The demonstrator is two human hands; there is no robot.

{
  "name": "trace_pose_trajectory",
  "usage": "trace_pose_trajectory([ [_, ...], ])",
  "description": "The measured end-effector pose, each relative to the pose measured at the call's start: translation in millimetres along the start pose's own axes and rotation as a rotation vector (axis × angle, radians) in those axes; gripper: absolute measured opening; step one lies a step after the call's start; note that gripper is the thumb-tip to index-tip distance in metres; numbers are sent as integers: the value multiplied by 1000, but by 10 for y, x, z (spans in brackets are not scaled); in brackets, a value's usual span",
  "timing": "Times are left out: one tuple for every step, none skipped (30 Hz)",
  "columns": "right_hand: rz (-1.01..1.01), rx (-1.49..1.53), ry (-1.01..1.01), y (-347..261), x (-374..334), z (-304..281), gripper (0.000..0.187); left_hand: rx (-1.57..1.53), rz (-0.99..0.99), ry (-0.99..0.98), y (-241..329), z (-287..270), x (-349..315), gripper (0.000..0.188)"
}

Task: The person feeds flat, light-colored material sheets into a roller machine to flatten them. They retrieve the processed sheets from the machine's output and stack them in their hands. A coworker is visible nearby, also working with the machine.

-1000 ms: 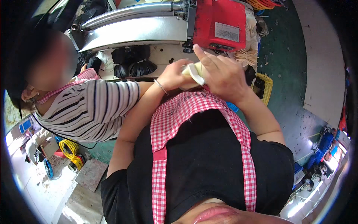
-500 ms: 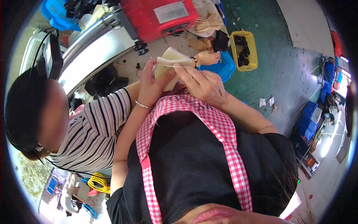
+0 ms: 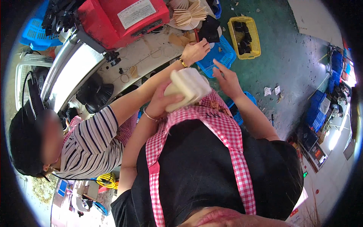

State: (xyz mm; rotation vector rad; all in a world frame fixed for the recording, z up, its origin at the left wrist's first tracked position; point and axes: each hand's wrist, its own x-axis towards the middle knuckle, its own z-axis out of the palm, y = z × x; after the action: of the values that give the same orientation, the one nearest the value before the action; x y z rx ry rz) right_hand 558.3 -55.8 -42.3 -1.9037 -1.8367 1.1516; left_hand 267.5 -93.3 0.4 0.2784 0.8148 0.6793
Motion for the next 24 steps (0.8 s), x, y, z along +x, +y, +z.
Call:
trace_pose_trajectory([
  [67, 183, 1, 311, 46, 75, 39, -49, 31, -64, -146, -126, 24, 86],
  [106, 157, -42, 550, 91, 83, 35, -104, 65, -129, -306, -258, 50, 91],
  [143, 126, -85, 769, 136, 71, 31, -130, 42, -139, -331, -282, 40, 91],
  [182, 96, -127, 936, 166, 63, 28, -155, 18, -150, -361, -292, 30, 92],
  [195, 99, -160, 1022, 188, 73, 24, -180, -8, -161, -382, -303, 15, 93],
  [208, 101, -193, 1103, 208, 92, 20, -205, -34, -172, -402, -320, 1, 94],
  [220, 103, -227, 1176, 227, 126, 16, -231, -59, -184, -419, -346, -7, 95],
  [91, 41, -176, 1169, 264, 154, 15, -255, -37, -189, -491, -421, 2, 94],
  [-40, -18, -126, 1128, 309, 167, 15, -280, -15, -192, -601, -519, 18, 94],
  [-171, -76, -76, 1082, 357, 185, 15, -304, 8, -195, -696, -609, 23, 93],
  [-186, -70, 4, 1040, 426, 212, 20, -301, 18, -183, -763, -675, 22, 92],
  [-202, -64, 83, 987, 533, 261, 25, -298, 29, -171, -828, -738, 11, 92],
  [-219, -58, 161, 930, 664, 322, 30, -296, 41, -158, -884, -804, 0, 91],
  [-240, -131, 305, 901, 879, 409, 37, -314, 28, -179, -854, -834, -6, 90],
  [-260, -208, 450, 868, 1116, 501, 45, -334, 15, -203, -803, -848, -6, 90],
  [-6, -17, 415, 716, 1293, 602, 51, -353, 2, -224, -747, -858, -6, 89],
  [246, 174, 370, 505, 1465, 717, 56, -346, 17, -202, -714, -862, -14, 89],
  [372, 278, 346, 499, 1605, 836, 60, -340, 29, -181, -694, -860, -40, 89],
  [495, 379, 334, 487, 1776, 947, 64, -334, 39, -161, -691, -885, -61, 89],
  [495, 395, 348, 625, 1907, 1126, 67, -359, 45, -140, -741, -955, -85, 89],
  [489, 406, 355, 658, 1982, 1243, 69, -389, 58, -117, -825, -1036, -95, 90],
  [523, 409, 340, 726, 2016, 1286, 69, -418, 71, -94, -890, -1114, -103, 90],
  [551, 409, 324, 755, 2052, 1270, 69, -443, 83, -87, -850, -1129, -113, 92],
  [580, 410, 309, 777, 2091, 1273, 69, -447, 99, -83, -865, -1189, -113, 93],
])
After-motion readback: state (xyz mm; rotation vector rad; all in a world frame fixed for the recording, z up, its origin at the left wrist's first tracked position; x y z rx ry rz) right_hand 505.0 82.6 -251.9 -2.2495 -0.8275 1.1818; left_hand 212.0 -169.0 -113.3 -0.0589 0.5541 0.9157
